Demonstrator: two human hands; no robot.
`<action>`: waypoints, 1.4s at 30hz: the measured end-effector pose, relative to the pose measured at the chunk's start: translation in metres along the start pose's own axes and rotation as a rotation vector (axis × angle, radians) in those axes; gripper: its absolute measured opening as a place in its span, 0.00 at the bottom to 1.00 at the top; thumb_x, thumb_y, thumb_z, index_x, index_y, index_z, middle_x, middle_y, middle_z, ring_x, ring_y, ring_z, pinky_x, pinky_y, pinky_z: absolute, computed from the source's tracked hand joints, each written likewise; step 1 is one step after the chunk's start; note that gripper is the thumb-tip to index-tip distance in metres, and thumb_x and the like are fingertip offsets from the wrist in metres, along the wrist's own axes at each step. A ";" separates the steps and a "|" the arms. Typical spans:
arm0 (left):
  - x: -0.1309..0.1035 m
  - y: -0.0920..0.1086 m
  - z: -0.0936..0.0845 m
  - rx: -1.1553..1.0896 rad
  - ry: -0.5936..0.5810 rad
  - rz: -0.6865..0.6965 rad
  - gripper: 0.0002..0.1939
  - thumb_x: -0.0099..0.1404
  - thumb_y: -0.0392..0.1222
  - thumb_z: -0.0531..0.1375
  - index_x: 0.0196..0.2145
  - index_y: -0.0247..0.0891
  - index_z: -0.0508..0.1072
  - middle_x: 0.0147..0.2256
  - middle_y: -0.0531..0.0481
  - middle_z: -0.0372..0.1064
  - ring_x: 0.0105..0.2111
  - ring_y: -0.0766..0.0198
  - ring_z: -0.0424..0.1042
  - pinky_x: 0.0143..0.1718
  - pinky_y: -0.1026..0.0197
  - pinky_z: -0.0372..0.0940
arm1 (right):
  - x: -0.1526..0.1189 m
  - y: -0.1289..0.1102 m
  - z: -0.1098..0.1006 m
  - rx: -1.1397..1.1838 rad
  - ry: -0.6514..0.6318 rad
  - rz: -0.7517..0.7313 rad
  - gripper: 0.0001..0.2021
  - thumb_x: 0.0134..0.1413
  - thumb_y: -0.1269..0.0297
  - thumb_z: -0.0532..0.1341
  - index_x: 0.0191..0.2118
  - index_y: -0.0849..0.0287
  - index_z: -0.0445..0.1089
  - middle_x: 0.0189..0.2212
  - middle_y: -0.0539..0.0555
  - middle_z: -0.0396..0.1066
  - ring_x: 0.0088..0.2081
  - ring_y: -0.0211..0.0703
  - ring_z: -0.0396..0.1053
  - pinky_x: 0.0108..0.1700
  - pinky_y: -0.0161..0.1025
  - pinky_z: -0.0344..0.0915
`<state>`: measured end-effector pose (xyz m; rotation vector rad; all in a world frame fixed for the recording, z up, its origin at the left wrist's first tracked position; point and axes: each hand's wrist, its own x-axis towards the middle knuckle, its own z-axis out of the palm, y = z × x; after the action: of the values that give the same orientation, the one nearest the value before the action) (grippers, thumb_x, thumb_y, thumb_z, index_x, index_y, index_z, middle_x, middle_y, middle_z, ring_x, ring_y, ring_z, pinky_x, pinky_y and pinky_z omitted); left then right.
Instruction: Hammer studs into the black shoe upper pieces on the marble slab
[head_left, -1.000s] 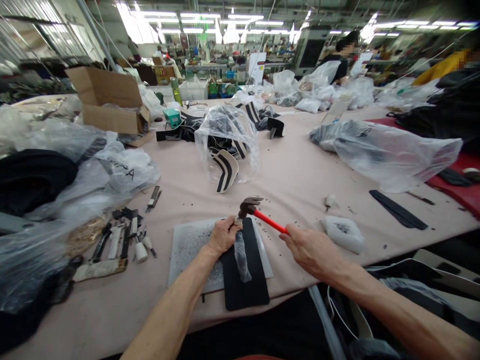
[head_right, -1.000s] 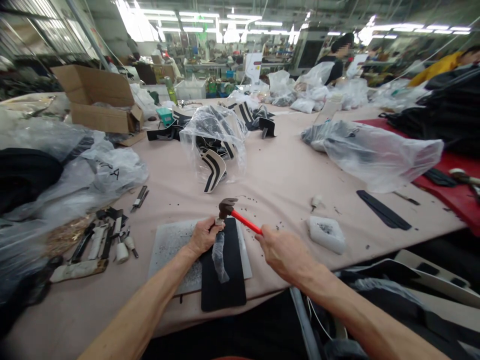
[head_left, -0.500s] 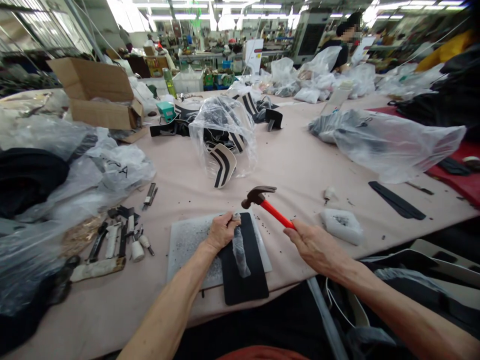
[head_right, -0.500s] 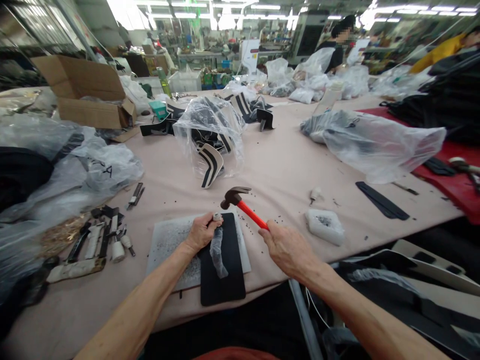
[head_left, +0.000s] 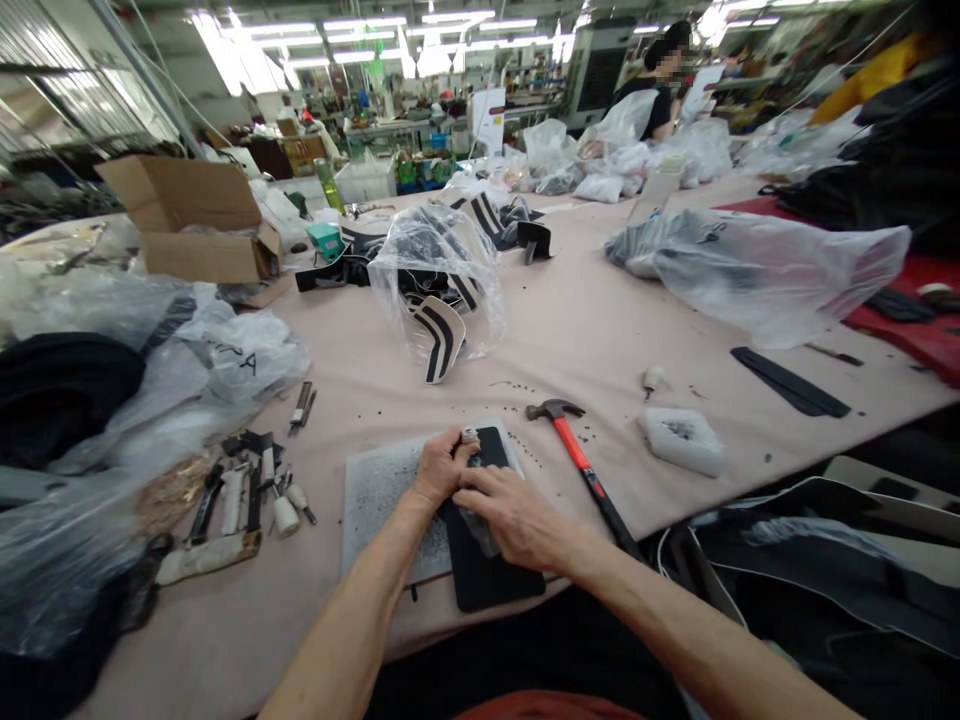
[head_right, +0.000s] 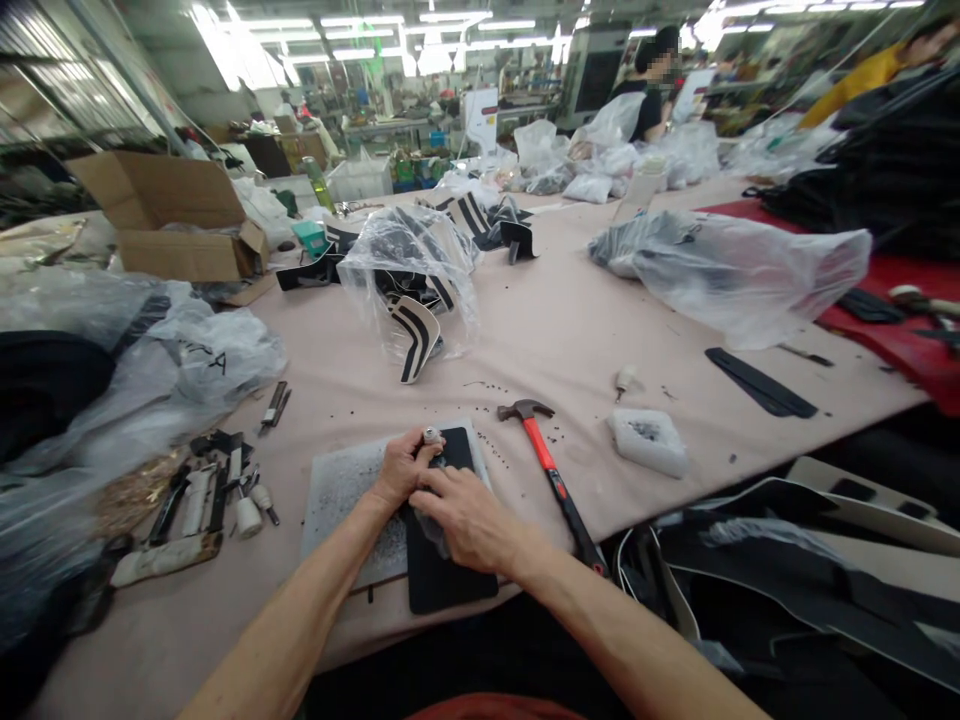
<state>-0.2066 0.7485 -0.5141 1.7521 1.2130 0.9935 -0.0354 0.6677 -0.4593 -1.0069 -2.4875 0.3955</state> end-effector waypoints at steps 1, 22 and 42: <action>0.002 0.000 0.000 -0.031 0.007 -0.023 0.08 0.61 0.43 0.61 0.34 0.38 0.77 0.31 0.50 0.76 0.31 0.62 0.73 0.35 0.63 0.65 | 0.007 -0.004 0.005 -0.026 -0.037 -0.018 0.21 0.52 0.79 0.55 0.52 0.57 0.67 0.53 0.59 0.65 0.50 0.49 0.63 0.50 0.45 0.63; -0.041 0.041 -0.058 -0.291 0.516 -0.106 0.16 0.60 0.53 0.66 0.34 0.35 0.74 0.30 0.48 0.77 0.31 0.59 0.77 0.36 0.62 0.72 | 0.022 -0.024 0.006 0.038 0.016 0.799 0.33 0.64 0.56 0.58 0.68 0.63 0.51 0.37 0.62 0.77 0.40 0.56 0.76 0.40 0.44 0.65; -0.015 -0.001 -0.025 -0.276 0.270 -0.217 0.13 0.62 0.50 0.63 0.37 0.37 0.76 0.35 0.47 0.79 0.36 0.59 0.77 0.40 0.62 0.70 | 0.025 -0.039 0.044 0.179 0.011 0.677 0.18 0.63 0.50 0.58 0.45 0.61 0.72 0.36 0.59 0.76 0.40 0.53 0.75 0.41 0.40 0.65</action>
<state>-0.2332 0.7388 -0.5075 1.2741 1.3288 1.2279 -0.0960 0.6538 -0.4742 -1.7428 -1.9902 0.7899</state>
